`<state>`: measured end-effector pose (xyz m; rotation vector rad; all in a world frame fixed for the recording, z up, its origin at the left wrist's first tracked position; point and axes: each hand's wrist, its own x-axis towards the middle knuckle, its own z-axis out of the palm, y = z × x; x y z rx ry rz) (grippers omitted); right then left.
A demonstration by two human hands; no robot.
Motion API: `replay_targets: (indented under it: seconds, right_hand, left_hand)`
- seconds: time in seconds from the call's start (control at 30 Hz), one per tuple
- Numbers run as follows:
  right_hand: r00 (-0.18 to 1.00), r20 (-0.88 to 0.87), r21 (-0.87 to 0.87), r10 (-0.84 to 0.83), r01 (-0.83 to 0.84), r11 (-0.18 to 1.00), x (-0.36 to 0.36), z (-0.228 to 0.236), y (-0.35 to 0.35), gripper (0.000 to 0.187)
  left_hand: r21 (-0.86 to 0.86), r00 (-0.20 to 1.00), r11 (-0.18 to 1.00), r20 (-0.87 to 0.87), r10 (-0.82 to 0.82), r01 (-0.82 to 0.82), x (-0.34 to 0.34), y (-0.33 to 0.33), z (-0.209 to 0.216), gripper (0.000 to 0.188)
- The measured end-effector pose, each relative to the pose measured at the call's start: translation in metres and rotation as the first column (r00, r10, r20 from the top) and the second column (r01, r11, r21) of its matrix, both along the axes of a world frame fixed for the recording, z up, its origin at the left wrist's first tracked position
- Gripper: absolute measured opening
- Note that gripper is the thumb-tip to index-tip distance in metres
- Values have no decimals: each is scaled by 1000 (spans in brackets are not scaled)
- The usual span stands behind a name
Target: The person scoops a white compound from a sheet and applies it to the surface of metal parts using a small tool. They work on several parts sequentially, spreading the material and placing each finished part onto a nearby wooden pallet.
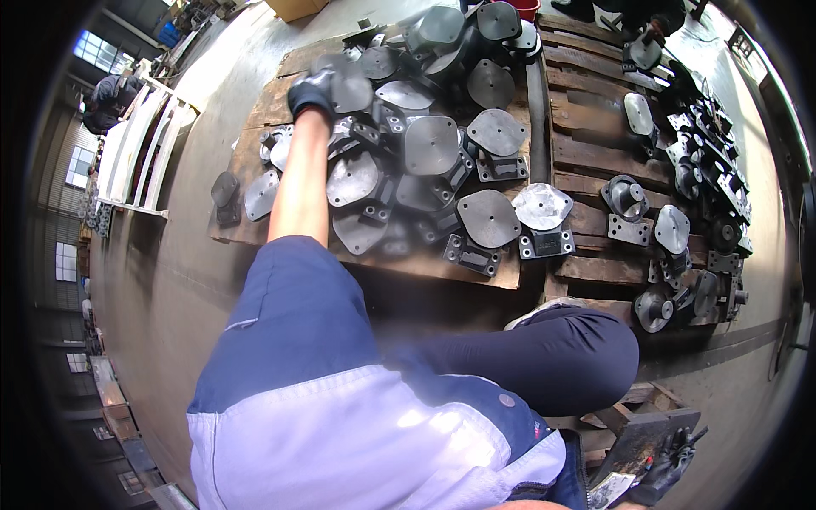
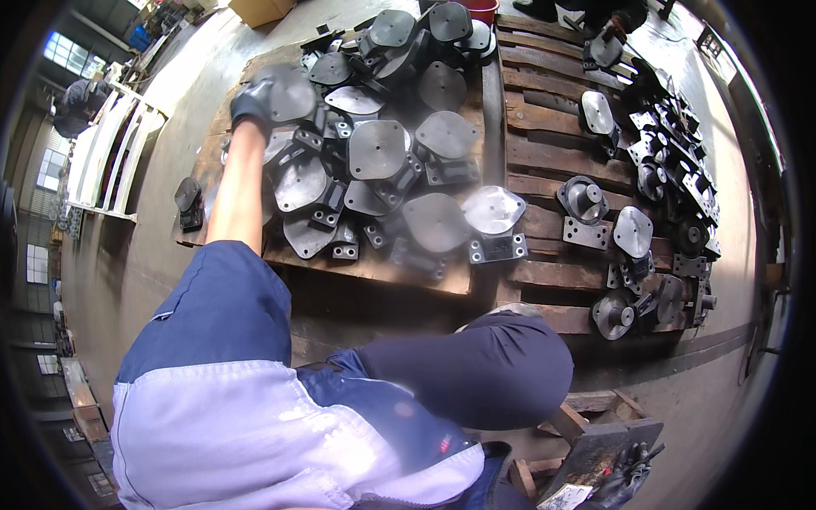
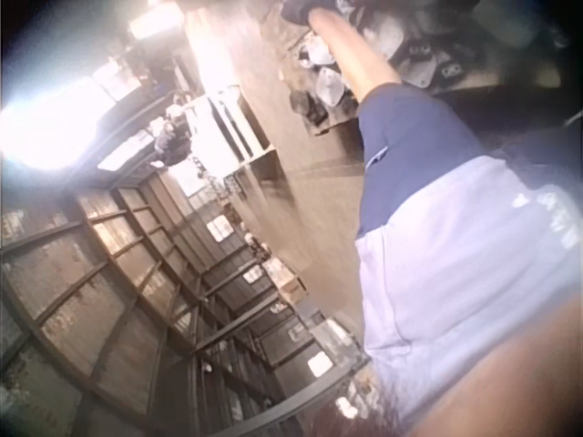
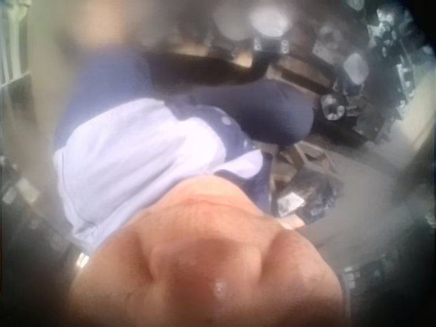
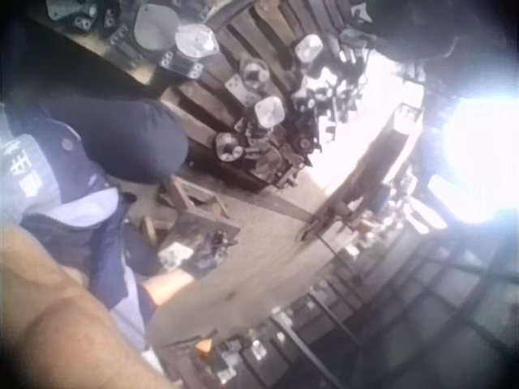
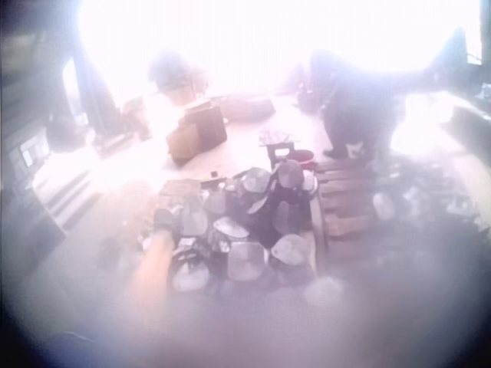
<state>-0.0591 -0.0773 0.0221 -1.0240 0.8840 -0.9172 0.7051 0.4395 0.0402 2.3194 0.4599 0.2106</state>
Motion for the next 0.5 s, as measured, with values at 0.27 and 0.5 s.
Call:
replay_targets:
  seconds: [0.27, 0.5]
  right_hand:
    - [995, -94, -29, -43, 41, 999, -6, 20, 1, 45]
    - [985, -164, -4, -56, 56, 998, -56, 28, -13, 44]
  left_hand:
    - [699, 905, 592, -401, -140, 401, 46, 177, -126, 63]
    - [660, 838, 742, -466, 285, 115, 40, 149, -89, 53]
